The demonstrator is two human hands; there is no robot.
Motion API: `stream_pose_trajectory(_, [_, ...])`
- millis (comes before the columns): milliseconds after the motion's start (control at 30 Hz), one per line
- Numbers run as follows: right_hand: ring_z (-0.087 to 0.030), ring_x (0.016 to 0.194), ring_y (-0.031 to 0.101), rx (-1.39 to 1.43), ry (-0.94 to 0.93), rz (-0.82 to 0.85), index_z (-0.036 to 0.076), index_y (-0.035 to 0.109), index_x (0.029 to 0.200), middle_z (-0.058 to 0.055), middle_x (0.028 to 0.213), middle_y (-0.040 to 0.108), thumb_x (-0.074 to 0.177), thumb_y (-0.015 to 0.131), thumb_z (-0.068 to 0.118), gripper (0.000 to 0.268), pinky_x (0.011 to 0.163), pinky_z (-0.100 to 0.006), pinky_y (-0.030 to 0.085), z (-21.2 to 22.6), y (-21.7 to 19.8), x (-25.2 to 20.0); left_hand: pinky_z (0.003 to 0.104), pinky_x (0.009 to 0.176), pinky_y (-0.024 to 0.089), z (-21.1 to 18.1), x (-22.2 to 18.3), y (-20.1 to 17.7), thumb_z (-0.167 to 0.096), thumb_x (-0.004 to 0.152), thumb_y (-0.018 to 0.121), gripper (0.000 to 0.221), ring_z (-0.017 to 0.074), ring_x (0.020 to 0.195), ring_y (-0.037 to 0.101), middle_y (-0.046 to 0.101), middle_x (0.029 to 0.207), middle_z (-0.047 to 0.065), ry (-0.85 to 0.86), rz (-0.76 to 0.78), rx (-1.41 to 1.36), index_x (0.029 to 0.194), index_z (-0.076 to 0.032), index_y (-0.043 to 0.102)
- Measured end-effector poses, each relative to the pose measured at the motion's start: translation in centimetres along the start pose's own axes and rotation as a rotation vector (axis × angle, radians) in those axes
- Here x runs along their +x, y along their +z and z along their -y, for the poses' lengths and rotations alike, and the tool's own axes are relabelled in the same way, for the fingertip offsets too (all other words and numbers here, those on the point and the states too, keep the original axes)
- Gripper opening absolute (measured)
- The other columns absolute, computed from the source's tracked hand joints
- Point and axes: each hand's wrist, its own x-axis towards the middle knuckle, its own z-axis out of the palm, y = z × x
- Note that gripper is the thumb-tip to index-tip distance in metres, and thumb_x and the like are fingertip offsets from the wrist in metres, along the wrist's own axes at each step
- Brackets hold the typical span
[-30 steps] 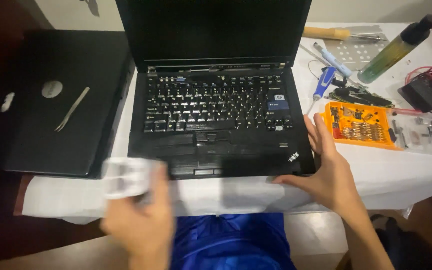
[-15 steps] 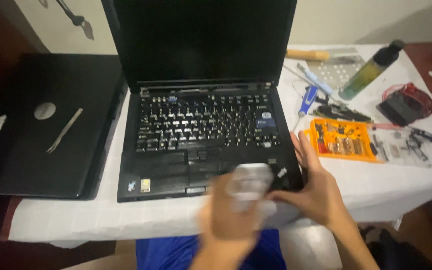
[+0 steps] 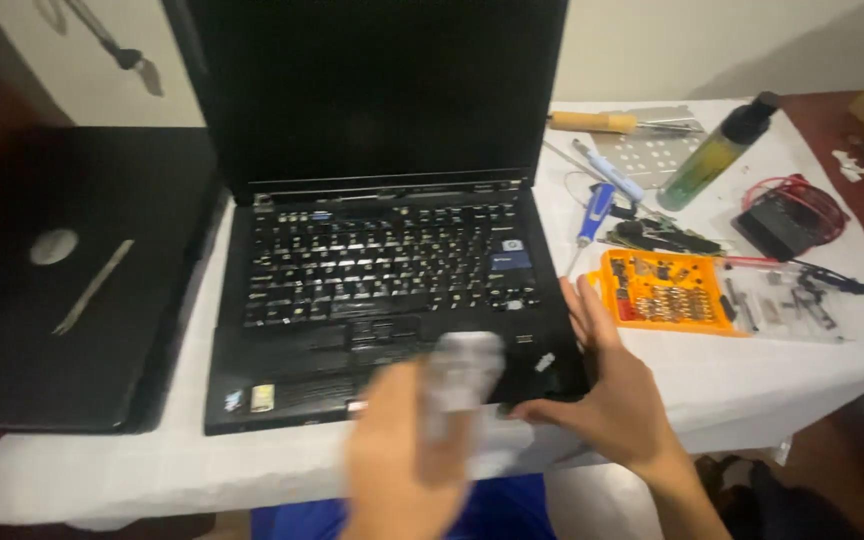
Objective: The person uses a plastic prying tool and a screwdriver to remove the bezel and keyboard from two different laptops on a repair bench.
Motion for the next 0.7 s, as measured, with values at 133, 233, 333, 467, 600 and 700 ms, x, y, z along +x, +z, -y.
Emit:
stream_pose_trajectory(133, [-0.023, 0.153, 0.035, 0.141, -0.287, 0.074, 0.008, -0.007, 0.162, -0.011, 0.17, 0.025, 0.065, 0.081, 0.012, 0.132, 0.119, -0.037, 0.031, -2.1, -0.3, 0.2, 0.048, 0.061, 0.047, -4.8, 0.9, 5.1, -0.024, 0.084, 0.068, 0.029, 0.0358, 0.074, 0.06, 0.062, 0.088, 0.012, 0.305, 0.318, -0.206, 0.107, -0.009, 0.062])
stream_pose_trajectory(233, [-0.015, 0.102, 0.03, 0.705, -0.188, 0.168, 0.026, -0.004, 0.163, -0.003, 0.12, 0.021, 0.092, 0.055, 0.031, 0.092, 0.084, -0.029, 0.024, -4.9, 0.3, 1.3, 0.046, 0.064, 0.049, -5.4, 3.4, 5.2, -0.03, 0.087, 0.071, 0.028, 0.0349, 0.078, 0.065, 0.066, 0.089, 0.009, 0.324, 0.47, -0.312, 0.107, -0.012, 0.063])
stream_pose_trajectory(333, [-0.013, 0.076, 0.05, 0.57, 0.257, 0.143, 0.037, 0.0, 0.166, 0.002, 0.09, 0.048, 0.072, 0.068, 0.037, 0.116, 0.061, -0.026, 0.04, -0.2, -0.8, 1.0, 0.034, 0.071, 0.052, -6.0, 8.3, 4.0, -0.026, 0.08, 0.077, 0.034, 0.0178, 0.083, 0.068, 0.076, 0.09, 0.001, 0.167, 0.747, -0.428, 0.111, -0.016, 0.068])
stream_pose_trajectory(467, [-0.025, 0.146, 0.051, 0.185, -0.033, 0.072, 0.017, -0.016, 0.162, -0.017, 0.156, 0.05, 0.05, 0.1, 0.029, 0.161, 0.117, -0.035, 0.036, -0.8, -1.4, 0.3, 0.031, 0.052, 0.042, -4.9, 14.8, 6.1, -0.049, 0.085, 0.07, 0.052, 0.0114, 0.056, 0.055, 0.072, 0.072, 0.0, 0.374, 0.888, -0.391, 0.127, -0.019, 0.064])
stream_pose_trajectory(600, [-0.018, 0.153, 0.039, 0.097, -0.127, 0.089, 0.016, -0.021, 0.159, -0.008, 0.168, 0.037, 0.054, 0.099, 0.033, 0.16, 0.114, -0.036, 0.037, -0.5, -1.8, 0.2, 0.032, 0.078, 0.059, -2.7, 19.9, 11.3, -0.024, 0.081, 0.084, 0.064, 0.0209, 0.089, 0.079, 0.081, 0.108, 0.007, 0.435, 0.693, -0.361, 0.138, -0.012, 0.058])
stream_pose_trajectory(700, [-0.019, 0.153, 0.039, 0.125, -0.11, 0.115, 0.018, -0.02, 0.159, -0.006, 0.169, 0.036, 0.056, 0.099, 0.031, 0.158, 0.114, -0.034, 0.04, -0.1, -2.1, 0.3, 0.034, 0.058, 0.046, -2.7, 20.9, 11.6, -0.027, 0.088, 0.082, 0.064, 0.02, 0.059, 0.061, 0.076, 0.089, 0.008, 0.474, 0.628, -0.259, 0.141, -0.009, 0.053])
